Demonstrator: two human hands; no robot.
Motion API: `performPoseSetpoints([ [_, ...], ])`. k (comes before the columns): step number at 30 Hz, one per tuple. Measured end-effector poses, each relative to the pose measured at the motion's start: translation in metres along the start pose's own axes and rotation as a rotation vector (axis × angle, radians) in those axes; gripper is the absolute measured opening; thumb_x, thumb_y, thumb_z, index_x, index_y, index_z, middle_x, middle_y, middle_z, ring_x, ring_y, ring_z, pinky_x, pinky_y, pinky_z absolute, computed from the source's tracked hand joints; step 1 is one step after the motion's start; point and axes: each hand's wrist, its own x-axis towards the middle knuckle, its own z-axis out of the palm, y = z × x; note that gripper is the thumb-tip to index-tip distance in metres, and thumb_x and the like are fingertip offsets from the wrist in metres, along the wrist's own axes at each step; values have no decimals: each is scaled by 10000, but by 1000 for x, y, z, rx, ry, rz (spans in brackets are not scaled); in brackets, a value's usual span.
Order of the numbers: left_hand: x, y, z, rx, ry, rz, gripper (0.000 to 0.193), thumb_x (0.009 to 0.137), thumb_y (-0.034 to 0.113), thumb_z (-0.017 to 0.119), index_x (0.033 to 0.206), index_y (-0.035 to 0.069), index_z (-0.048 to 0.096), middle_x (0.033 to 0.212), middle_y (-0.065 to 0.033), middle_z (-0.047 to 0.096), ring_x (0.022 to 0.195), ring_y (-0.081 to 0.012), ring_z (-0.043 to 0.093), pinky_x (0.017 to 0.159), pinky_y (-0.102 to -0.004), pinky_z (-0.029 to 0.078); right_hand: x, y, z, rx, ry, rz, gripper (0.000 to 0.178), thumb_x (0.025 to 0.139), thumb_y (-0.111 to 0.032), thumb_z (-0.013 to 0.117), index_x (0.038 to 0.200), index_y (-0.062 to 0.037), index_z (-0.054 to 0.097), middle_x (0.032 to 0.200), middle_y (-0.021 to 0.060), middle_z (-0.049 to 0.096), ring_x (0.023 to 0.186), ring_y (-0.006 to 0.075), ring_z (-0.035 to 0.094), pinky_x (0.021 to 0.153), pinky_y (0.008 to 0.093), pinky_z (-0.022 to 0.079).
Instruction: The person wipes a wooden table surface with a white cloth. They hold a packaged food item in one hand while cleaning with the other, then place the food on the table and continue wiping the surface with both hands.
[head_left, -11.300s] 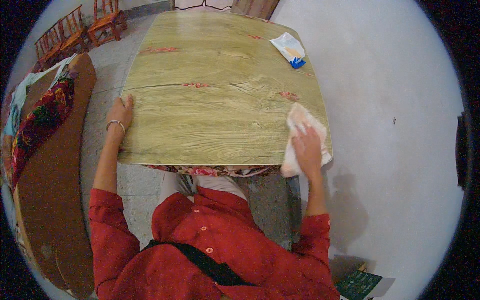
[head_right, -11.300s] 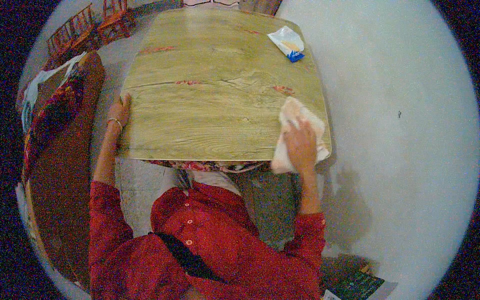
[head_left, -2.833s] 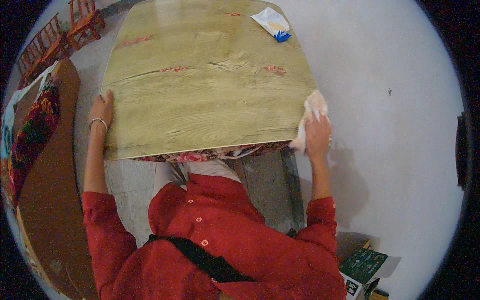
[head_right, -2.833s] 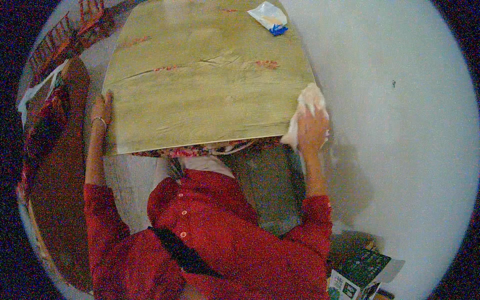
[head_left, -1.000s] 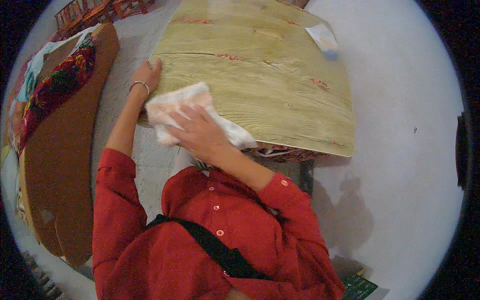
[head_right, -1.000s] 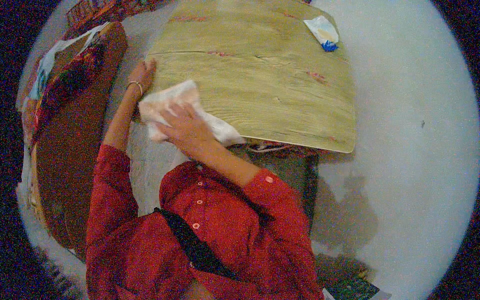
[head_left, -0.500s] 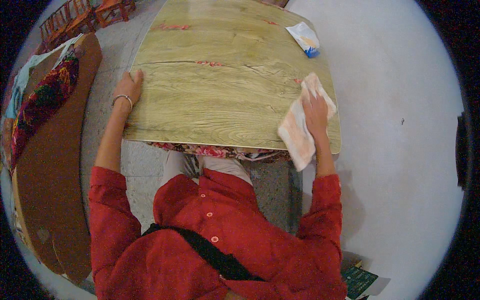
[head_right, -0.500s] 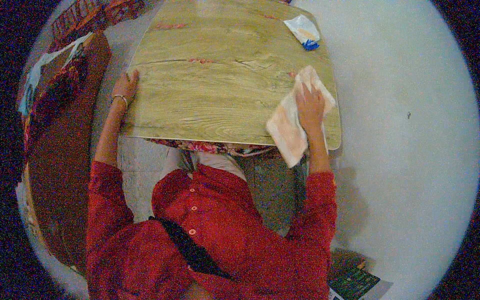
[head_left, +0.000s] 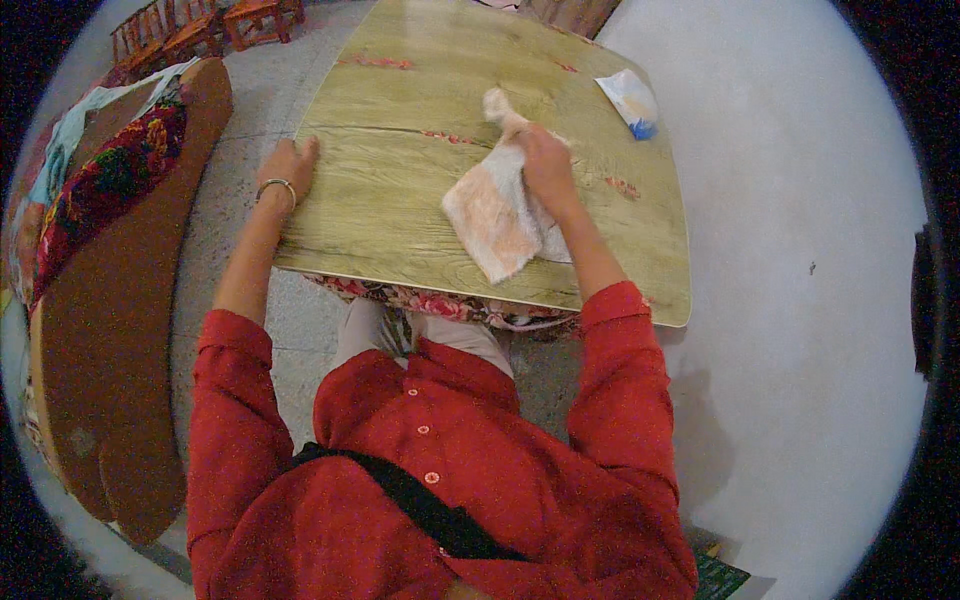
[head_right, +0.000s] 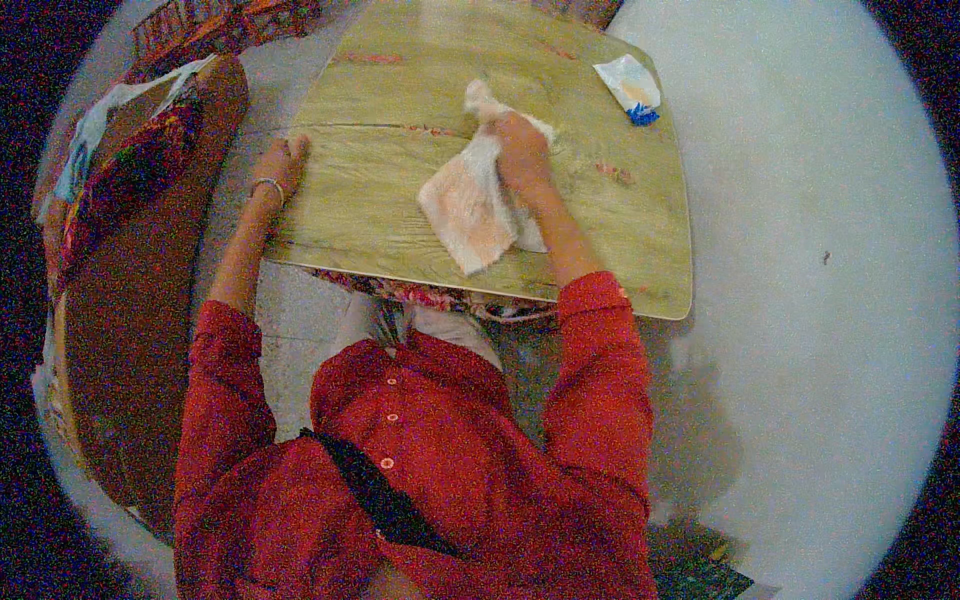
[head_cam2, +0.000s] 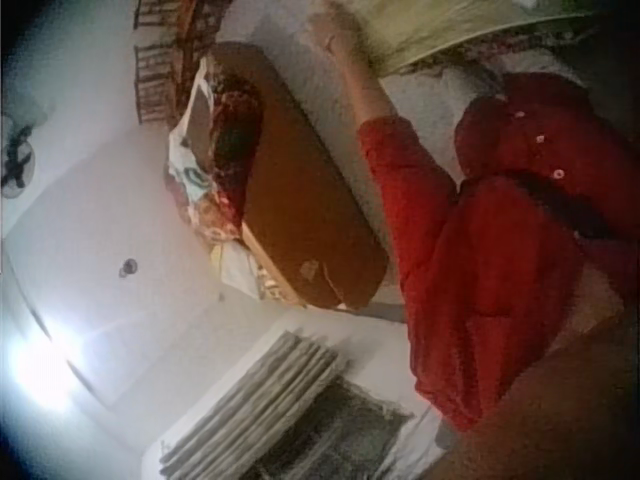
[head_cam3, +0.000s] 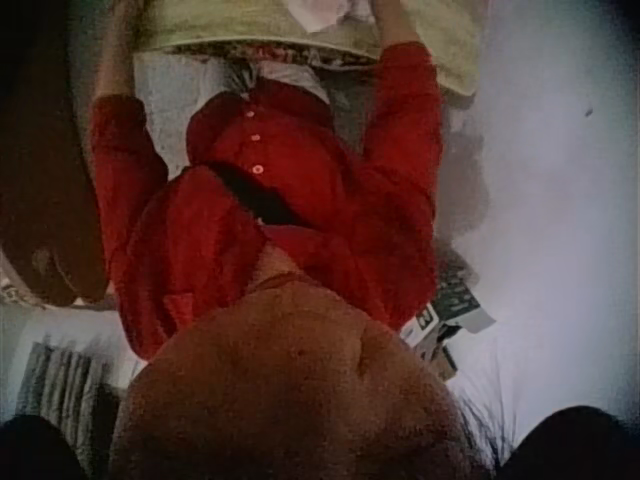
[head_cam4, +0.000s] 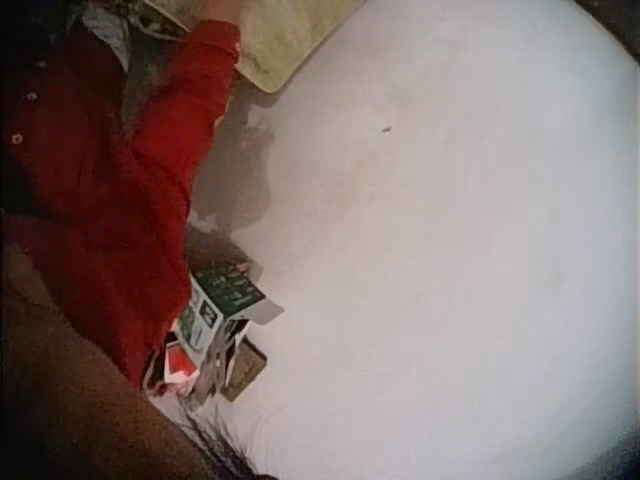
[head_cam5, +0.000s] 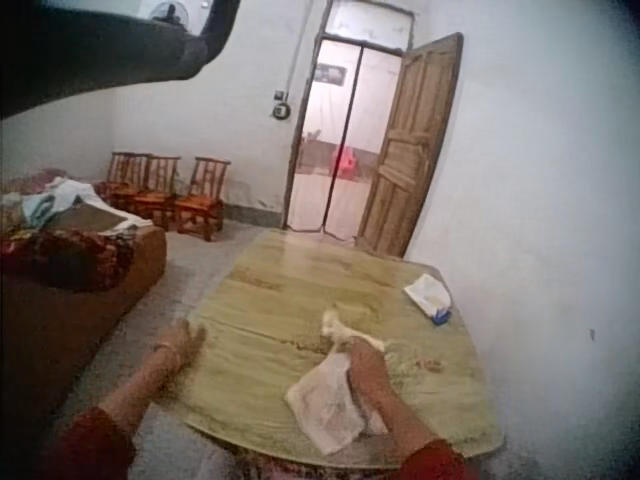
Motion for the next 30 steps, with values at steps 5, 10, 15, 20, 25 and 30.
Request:
performPoseSetpoints([
  [5,-4,4,-4,2,-5,-35,599,868,532,368,1091,-7,505,1078,-255,563,1022,-406,529,867,-457,410,47,-16,-58,-125,135,73,265,901,-234,438,944,-28,600,776,156,610,739,242,577,689,313,438],
  [10,0,0,0,-42,18,4,612,870,530,363,1100,-22,497,1075,-271,558,1019,-409,530,869,-463,408,61,-67,-87,-181,434,-302,241,905,-179,426,994,-23,586,930,158,601,864,271,565,761,365,427],
  [15,-2,5,-1,-39,-2,11,632,866,537,363,1134,-22,483,1072,-278,558,1007,-415,536,867,-461,410,-17,-5,-38,-509,23,-384,260,880,-163,453,1084,-45,564,1204,193,486,1164,358,412,978,440,305],
  [20,-1,1,4,-25,-22,-23,644,856,556,362,1131,-15,480,1080,-287,552,1004,-423,536,868,-463,408,-73,-13,-36,-488,-180,-69,414,821,-413,527,1150,-166,570,1350,94,405,1186,373,388,986,556,235],
  [25,1,3,4,-49,-18,-12,661,854,563,360,1165,-11,467,1095,-283,546,1032,-417,523,882,-461,399,-38,18,-29,-492,-92,43,454,804,-436,529,1166,-165,560,1314,98,439,1132,348,424,949,536,286],
  [30,6,-1,6,-21,-19,2,657,858,566,348,1154,-7,471,1101,-269,550,1028,-417,525,885,-456,398,-44,-41,-2,-288,-202,-214,417,799,-378,572,1139,-136,577,1269,133,463,1170,354,408,976,476,291],
])
